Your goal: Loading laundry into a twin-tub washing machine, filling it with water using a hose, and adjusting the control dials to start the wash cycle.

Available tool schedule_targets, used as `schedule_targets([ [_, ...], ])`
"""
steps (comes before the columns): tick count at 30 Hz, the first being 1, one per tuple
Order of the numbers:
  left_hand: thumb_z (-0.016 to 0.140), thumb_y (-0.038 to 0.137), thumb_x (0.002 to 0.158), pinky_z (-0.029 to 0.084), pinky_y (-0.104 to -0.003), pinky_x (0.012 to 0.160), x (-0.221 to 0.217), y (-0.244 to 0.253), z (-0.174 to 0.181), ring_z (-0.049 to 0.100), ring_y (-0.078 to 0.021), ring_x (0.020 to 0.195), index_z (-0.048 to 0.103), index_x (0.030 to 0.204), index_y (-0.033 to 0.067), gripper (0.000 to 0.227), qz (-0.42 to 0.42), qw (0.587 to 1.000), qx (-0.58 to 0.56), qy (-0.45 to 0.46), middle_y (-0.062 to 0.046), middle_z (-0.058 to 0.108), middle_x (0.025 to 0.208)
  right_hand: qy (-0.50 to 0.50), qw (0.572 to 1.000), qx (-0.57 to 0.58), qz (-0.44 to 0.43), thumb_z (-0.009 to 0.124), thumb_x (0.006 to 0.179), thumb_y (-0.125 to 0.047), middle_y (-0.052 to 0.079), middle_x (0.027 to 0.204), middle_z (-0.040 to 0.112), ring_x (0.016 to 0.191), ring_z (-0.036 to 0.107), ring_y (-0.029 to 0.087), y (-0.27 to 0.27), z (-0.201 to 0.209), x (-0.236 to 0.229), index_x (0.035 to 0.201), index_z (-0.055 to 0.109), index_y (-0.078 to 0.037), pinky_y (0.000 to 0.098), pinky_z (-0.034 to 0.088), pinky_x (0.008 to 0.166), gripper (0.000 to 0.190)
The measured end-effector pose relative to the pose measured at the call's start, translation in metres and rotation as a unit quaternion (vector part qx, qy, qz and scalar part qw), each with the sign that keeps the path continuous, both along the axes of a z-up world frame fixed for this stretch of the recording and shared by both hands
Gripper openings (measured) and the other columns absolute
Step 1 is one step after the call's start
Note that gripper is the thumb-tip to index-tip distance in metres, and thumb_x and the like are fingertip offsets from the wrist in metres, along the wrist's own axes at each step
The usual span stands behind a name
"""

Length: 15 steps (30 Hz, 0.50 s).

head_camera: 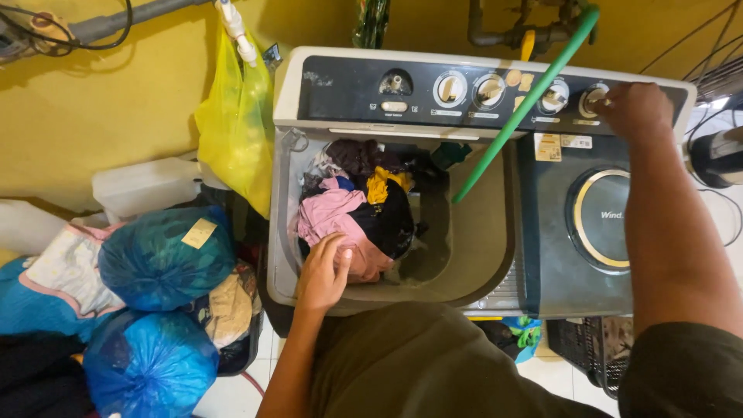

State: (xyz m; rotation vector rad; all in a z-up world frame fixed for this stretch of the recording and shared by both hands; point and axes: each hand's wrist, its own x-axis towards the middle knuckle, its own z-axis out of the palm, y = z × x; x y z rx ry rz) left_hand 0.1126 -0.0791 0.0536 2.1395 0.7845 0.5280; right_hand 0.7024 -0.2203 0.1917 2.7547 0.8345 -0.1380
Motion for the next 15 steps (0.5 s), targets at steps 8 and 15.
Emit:
schedule_targets([
  [8,0.038,0.038,0.103,0.044,-0.042,0.104,-0.001,-0.001,0.003,0.056,-0.0301,0.123,0.060,0.127,0.0031,0.048,-0.002,1.000,-0.010,-0.001,-0.014,0.061,0.132,0.010,0.996,-0.086,0.003,0.036,0.117,-0.055,0.030,0.114,0.069,0.100,0.068,0.046,0.008,0.004,-0.013,0.123,0.066,0.003,0.0539,0.055,0.077,0.066],
  [15,0.039,0.036,0.103,0.044,-0.041,0.104,-0.004,-0.001,0.006,0.058,-0.0294,0.122,0.062,0.126,0.0036,0.045,-0.007,1.000,-0.010,-0.014,-0.013,0.062,0.129,0.072,0.958,0.181,-0.212,0.046,0.113,-0.059,0.026,0.108,0.064,0.094,0.063,0.043,0.002,-0.037,0.014,0.113,0.065,0.006,0.0536,0.052,0.075,0.068],
])
